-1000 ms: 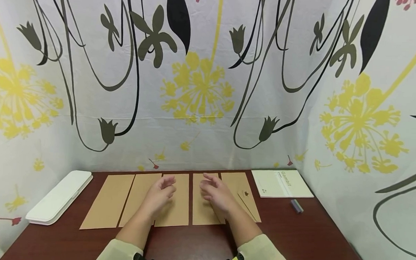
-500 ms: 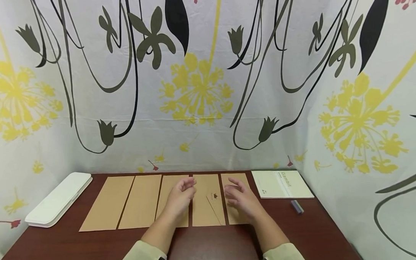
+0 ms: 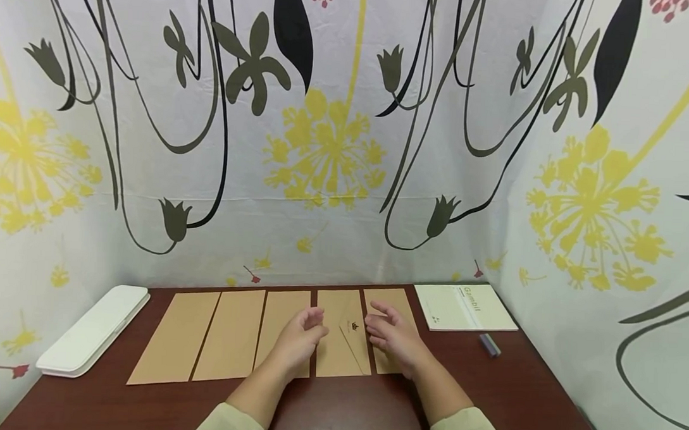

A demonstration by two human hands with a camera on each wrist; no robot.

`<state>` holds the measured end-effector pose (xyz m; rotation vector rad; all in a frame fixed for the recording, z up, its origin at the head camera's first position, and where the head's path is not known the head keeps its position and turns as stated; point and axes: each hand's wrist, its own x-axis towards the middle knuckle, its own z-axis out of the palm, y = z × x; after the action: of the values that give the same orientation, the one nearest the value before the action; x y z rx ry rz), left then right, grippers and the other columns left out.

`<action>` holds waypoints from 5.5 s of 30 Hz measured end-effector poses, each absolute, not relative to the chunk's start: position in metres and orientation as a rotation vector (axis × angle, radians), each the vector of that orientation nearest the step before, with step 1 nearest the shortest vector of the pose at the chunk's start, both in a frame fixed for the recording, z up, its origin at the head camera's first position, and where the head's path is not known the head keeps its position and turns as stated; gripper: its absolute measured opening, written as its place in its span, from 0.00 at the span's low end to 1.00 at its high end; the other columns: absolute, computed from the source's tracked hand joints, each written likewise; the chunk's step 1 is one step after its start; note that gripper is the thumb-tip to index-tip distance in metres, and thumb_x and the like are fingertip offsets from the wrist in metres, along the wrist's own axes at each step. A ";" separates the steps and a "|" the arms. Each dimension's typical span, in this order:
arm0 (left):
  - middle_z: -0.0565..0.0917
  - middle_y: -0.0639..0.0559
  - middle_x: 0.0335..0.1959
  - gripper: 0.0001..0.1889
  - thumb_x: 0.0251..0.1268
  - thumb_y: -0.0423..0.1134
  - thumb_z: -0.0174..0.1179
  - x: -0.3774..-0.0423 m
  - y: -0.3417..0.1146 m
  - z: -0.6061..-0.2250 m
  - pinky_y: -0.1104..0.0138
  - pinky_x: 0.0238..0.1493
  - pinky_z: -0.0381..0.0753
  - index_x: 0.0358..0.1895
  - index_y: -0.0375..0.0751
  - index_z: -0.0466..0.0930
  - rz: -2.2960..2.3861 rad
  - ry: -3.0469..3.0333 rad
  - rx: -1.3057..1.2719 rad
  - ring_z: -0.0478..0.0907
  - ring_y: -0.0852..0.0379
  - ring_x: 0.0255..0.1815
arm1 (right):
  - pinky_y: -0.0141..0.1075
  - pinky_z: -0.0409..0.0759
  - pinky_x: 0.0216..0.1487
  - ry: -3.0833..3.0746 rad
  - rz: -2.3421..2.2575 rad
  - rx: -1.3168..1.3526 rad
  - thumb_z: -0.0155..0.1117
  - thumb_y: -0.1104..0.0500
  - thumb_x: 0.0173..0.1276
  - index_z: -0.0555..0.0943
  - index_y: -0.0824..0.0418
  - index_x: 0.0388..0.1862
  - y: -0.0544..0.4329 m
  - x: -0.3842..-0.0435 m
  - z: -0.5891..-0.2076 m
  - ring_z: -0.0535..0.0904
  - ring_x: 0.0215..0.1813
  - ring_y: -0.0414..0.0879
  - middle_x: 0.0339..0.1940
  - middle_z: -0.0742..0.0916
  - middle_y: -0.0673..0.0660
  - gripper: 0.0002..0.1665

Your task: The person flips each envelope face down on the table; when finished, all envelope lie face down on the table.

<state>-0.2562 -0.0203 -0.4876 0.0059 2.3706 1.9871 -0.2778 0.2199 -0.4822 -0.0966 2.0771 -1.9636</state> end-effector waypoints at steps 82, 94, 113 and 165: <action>0.76 0.44 0.76 0.27 0.75 0.39 0.60 -0.254 -0.017 -0.473 0.55 0.59 0.89 0.75 0.48 0.74 2.260 1.903 0.103 0.81 0.48 0.68 | 0.56 0.71 0.81 1.880 -1.906 -0.350 0.50 0.45 0.88 0.56 0.56 0.89 0.178 -0.256 -0.479 0.60 0.88 0.65 0.88 0.63 0.66 0.39; 0.71 0.42 0.81 0.32 0.65 0.28 0.60 -0.260 -0.027 -0.484 0.60 0.57 0.85 0.75 0.44 0.75 2.291 2.068 0.005 0.81 0.50 0.66 | 0.62 0.50 0.89 1.873 -1.968 -0.227 0.51 0.42 0.87 0.50 0.59 0.90 0.191 -0.268 -0.485 0.46 0.92 0.63 0.91 0.55 0.66 0.44; 0.78 0.36 0.75 0.36 0.58 0.26 0.60 -0.263 -0.033 -0.494 0.49 0.67 0.81 0.75 0.37 0.73 2.059 2.307 -0.076 0.74 0.35 0.76 | 0.62 0.49 0.89 1.900 -2.036 -0.181 0.50 0.45 0.87 0.49 0.60 0.90 0.200 -0.271 -0.485 0.48 0.91 0.63 0.90 0.56 0.69 0.44; 0.79 0.44 0.74 0.30 0.68 0.31 0.62 -0.246 0.063 -0.465 0.53 0.73 0.80 0.74 0.39 0.72 2.317 1.885 0.080 0.71 0.37 0.80 | 0.37 0.83 0.69 2.108 -2.140 -0.077 0.45 0.40 0.89 0.51 0.66 0.88 0.292 -0.279 -0.479 0.84 0.65 0.35 0.74 0.83 0.53 0.44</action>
<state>-0.2461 0.0628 -0.4654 0.0802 1.8852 2.3172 -0.2786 0.2922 -0.4788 -0.0767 2.1077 -2.1396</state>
